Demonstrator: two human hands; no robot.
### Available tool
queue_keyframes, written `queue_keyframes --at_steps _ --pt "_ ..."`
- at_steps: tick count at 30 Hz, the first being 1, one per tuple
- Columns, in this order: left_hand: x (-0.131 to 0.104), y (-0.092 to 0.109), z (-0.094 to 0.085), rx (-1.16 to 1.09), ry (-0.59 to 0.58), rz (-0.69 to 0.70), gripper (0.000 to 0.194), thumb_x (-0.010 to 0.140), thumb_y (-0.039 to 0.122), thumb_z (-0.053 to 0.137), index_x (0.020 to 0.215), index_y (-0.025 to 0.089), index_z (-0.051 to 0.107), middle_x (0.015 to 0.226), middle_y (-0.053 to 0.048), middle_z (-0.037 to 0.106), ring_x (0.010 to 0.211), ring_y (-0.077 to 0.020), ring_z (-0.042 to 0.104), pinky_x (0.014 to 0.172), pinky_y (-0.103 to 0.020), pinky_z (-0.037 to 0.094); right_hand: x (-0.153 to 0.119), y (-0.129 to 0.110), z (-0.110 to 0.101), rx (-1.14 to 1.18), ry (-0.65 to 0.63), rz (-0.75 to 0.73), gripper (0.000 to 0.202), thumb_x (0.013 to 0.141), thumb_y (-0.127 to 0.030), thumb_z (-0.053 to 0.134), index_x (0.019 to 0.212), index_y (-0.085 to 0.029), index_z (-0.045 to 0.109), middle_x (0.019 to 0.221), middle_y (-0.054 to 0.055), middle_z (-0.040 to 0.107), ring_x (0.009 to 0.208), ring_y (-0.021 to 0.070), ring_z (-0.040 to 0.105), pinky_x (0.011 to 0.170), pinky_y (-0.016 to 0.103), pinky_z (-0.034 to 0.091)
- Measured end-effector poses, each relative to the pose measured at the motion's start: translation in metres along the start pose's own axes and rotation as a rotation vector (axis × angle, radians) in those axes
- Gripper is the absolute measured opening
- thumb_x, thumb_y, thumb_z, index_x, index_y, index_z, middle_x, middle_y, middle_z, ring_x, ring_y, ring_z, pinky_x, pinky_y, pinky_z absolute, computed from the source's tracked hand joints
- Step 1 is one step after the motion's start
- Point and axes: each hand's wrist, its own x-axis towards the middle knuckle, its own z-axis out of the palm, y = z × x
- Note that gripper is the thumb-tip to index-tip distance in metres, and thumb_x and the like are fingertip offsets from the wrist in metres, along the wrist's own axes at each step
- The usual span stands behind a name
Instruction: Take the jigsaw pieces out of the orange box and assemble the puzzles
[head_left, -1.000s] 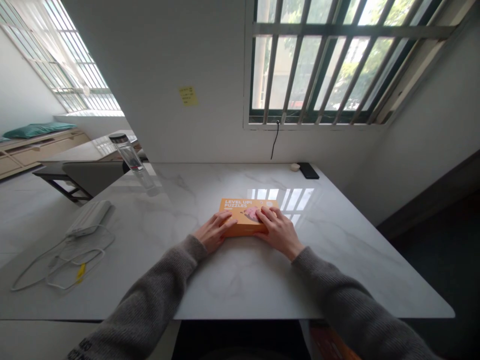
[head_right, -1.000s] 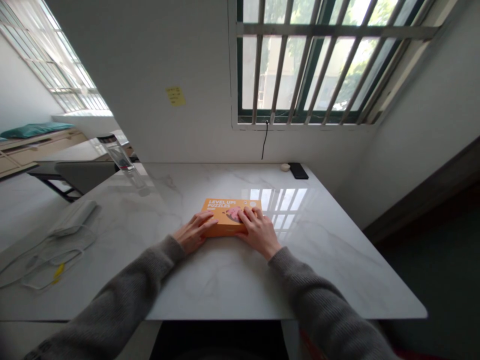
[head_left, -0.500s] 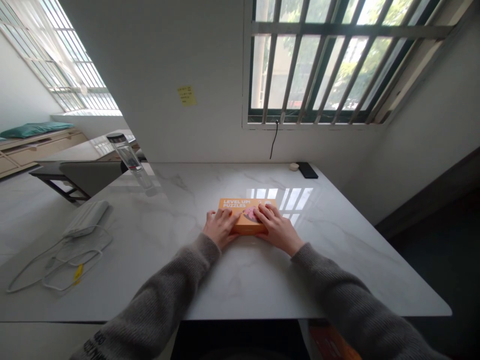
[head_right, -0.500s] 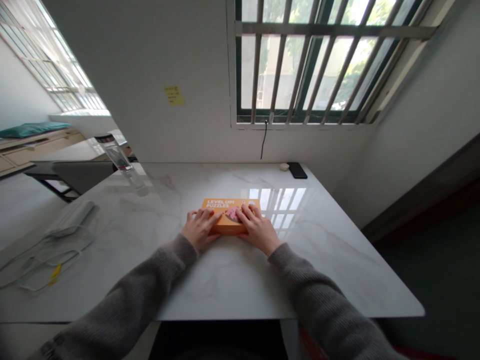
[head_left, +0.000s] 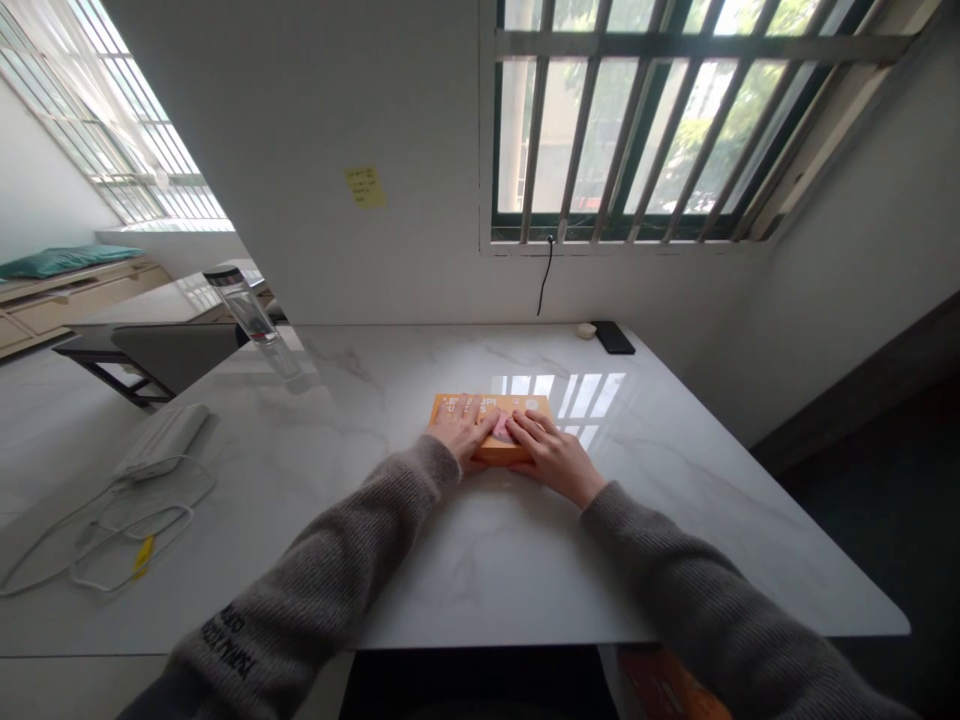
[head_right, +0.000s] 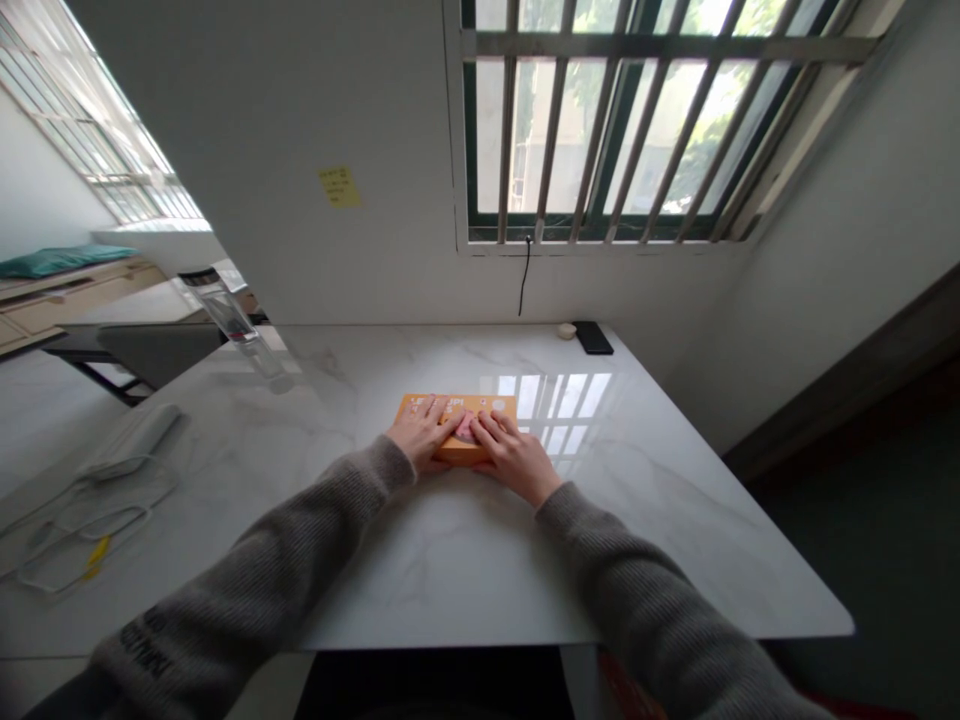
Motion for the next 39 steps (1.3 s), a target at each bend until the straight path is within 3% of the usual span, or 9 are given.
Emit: queue_keyframes --at_steps 3,5,8,12,15,19,25,34,39 --pt "-0.020 -0.010 0.014 -0.024 0.111 0.040 0.086 0.072 0.037 0.081 0.146 0.020 0.041 0.148 -0.025 0.041 0.136 -0.0465 0.038 0.106 -0.063 0.035 -0.003 0.003 -0.001 0.048 0.013 -0.005 0.064 0.092 -0.038 0.063 0.148 -0.018 0.042 0.148 0.014 0.050 0.140 0.0311 0.042 0.098 0.045 0.057" --pt "-0.041 -0.024 0.028 -0.100 0.251 0.092 0.075 0.079 0.035 0.075 0.146 0.024 0.043 0.147 -0.018 0.045 0.136 -0.0386 0.042 0.111 -0.054 0.037 -0.005 0.004 -0.003 0.100 0.019 -0.003 0.064 0.091 -0.033 0.064 0.149 -0.021 0.040 0.148 0.013 0.051 0.141 0.0298 0.041 0.098 0.045 0.057" --pt "-0.070 -0.050 0.051 -0.240 0.448 -0.037 0.059 0.084 0.032 0.067 0.140 0.028 0.050 0.144 -0.014 0.047 0.129 -0.0342 0.048 0.107 -0.051 0.043 -0.010 0.008 -0.005 0.221 0.032 0.000 0.062 0.091 -0.028 0.065 0.148 -0.026 0.042 0.146 0.011 0.051 0.141 0.0276 0.042 0.106 0.046 0.052" --pt "-0.089 -0.069 0.073 -0.535 0.406 -0.134 0.063 0.087 0.036 0.064 0.145 0.024 0.044 0.136 -0.014 0.056 0.121 -0.0295 0.059 0.102 -0.047 0.051 -0.022 0.016 -0.002 0.366 0.076 0.201 0.058 0.086 -0.023 0.069 0.141 -0.029 0.052 0.157 0.011 0.033 0.143 0.0307 0.039 0.113 0.049 0.043" --pt "-0.088 -0.069 0.081 -0.675 0.367 -0.196 0.075 0.085 0.037 0.065 0.151 0.022 0.033 0.127 -0.013 0.065 0.111 -0.0279 0.066 0.096 -0.044 0.054 -0.033 0.022 0.005 0.475 0.035 0.337 0.074 0.083 -0.021 0.070 0.150 -0.031 0.039 0.155 0.012 0.038 0.138 0.0309 0.046 0.112 0.049 0.043" --pt "-0.081 -0.066 0.080 -0.742 0.386 -0.312 0.078 0.080 0.036 0.070 0.149 0.021 0.036 0.116 -0.012 0.072 0.100 -0.0273 0.071 0.088 -0.042 0.058 -0.036 0.027 0.016 0.546 0.000 0.384 0.082 0.085 -0.023 0.064 0.156 -0.031 0.023 0.145 0.011 0.053 0.125 0.0269 0.060 0.103 0.044 0.050" --pt "-0.067 -0.065 0.066 -0.771 0.456 -0.398 0.039 0.082 0.029 0.062 0.119 0.017 0.064 0.094 -0.007 0.075 0.076 -0.0190 0.070 0.076 -0.035 0.060 -0.018 0.035 0.034 0.536 0.068 0.397 0.084 0.087 -0.022 0.060 0.158 -0.025 0.016 0.136 0.015 0.060 0.115 0.0281 0.066 0.094 0.044 0.054" --pt "-0.062 -0.067 0.066 -0.714 0.477 -0.528 0.038 0.080 0.024 0.062 0.117 0.017 0.066 0.092 -0.007 0.074 0.067 -0.0177 0.065 0.072 -0.035 0.058 -0.002 0.050 0.036 0.603 0.000 0.316 0.082 0.088 -0.015 0.053 0.158 -0.026 0.011 0.140 0.015 0.057 0.118 0.0252 0.064 0.096 0.044 0.053" --pt "-0.067 -0.069 0.061 -0.692 0.461 -0.519 0.032 0.082 0.025 0.060 0.113 0.019 0.067 0.088 -0.005 0.074 0.066 -0.0178 0.063 0.073 -0.035 0.056 -0.002 0.050 0.040 0.569 0.011 0.335 0.082 0.090 -0.020 0.051 0.159 -0.024 0.007 0.140 0.016 0.056 0.125 0.0270 0.059 0.102 0.047 0.049"
